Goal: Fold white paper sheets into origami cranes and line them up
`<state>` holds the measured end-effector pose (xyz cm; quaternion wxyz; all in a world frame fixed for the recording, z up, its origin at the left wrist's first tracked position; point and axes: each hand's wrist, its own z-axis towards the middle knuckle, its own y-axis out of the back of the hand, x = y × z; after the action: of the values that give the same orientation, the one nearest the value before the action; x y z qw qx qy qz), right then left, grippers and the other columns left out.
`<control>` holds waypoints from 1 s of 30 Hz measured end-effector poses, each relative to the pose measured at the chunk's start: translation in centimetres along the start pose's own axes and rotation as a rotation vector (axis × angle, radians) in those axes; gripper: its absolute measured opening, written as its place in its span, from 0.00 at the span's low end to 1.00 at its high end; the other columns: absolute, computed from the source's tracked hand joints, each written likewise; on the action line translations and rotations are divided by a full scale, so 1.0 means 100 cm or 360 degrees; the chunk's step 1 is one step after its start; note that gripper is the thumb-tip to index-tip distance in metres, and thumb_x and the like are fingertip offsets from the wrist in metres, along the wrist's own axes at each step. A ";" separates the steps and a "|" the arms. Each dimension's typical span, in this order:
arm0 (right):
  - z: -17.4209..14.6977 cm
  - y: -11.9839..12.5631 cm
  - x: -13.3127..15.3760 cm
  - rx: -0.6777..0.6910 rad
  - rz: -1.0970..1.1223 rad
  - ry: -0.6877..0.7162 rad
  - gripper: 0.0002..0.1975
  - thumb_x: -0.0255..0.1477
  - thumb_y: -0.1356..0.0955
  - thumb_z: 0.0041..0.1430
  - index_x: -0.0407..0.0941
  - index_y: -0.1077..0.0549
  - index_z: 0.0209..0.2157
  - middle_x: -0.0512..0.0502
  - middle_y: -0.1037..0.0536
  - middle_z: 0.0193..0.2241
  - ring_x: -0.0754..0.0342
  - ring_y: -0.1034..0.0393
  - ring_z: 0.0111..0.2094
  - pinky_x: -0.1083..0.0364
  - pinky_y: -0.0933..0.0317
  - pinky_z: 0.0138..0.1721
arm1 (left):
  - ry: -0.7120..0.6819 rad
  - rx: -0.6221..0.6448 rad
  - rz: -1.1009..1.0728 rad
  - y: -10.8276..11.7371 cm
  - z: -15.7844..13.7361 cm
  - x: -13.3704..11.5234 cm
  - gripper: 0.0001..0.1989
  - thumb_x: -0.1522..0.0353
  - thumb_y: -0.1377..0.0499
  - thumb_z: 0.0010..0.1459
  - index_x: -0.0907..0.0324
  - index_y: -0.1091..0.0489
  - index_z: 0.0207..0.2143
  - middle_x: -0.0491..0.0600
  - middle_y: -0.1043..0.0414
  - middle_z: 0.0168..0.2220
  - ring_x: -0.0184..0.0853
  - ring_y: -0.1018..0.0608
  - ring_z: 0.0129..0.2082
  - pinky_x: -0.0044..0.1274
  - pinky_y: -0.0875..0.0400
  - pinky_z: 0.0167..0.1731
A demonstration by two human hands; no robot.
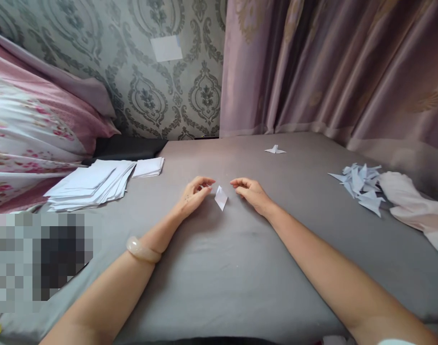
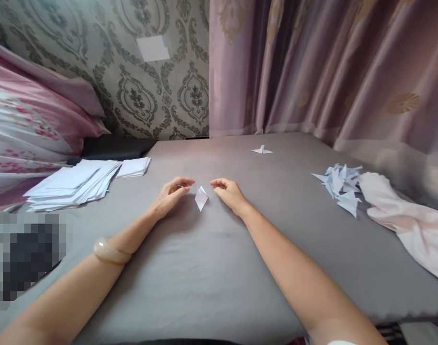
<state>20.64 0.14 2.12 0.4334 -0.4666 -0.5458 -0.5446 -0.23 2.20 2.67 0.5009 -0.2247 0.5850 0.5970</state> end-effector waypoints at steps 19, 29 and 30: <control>0.001 -0.006 -0.009 0.0104 -0.0158 0.0228 0.11 0.23 0.36 0.46 0.44 0.25 0.33 0.48 0.22 0.31 0.56 0.30 0.33 0.55 0.37 0.40 | -0.0024 0.0170 -0.0081 -0.023 0.005 0.008 0.14 0.61 0.36 0.48 0.62 0.29 0.32 0.44 0.32 0.26 0.27 0.33 0.25 0.21 0.38 0.29; 0.000 -0.011 -0.010 0.0112 -0.0338 0.0363 0.09 0.25 0.37 0.45 0.44 0.27 0.29 0.49 0.23 0.28 0.56 0.31 0.30 0.55 0.37 0.37 | -0.0126 0.0142 0.0104 -0.026 0.005 0.012 0.11 0.62 0.40 0.53 0.61 0.28 0.29 0.43 0.34 0.23 0.27 0.35 0.24 0.19 0.40 0.26; 0.001 -0.011 -0.011 0.0117 -0.0343 0.0377 0.09 0.25 0.37 0.46 0.44 0.26 0.29 0.49 0.23 0.28 0.56 0.31 0.30 0.55 0.37 0.37 | -0.0139 0.0141 0.0124 -0.026 0.005 0.012 0.10 0.62 0.40 0.53 0.61 0.29 0.29 0.43 0.34 0.23 0.27 0.34 0.24 0.19 0.40 0.26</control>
<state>19.80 0.20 0.83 0.4505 -0.3216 -0.5572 -0.6189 1.70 2.61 0.52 0.5118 -0.1531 0.5967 0.5989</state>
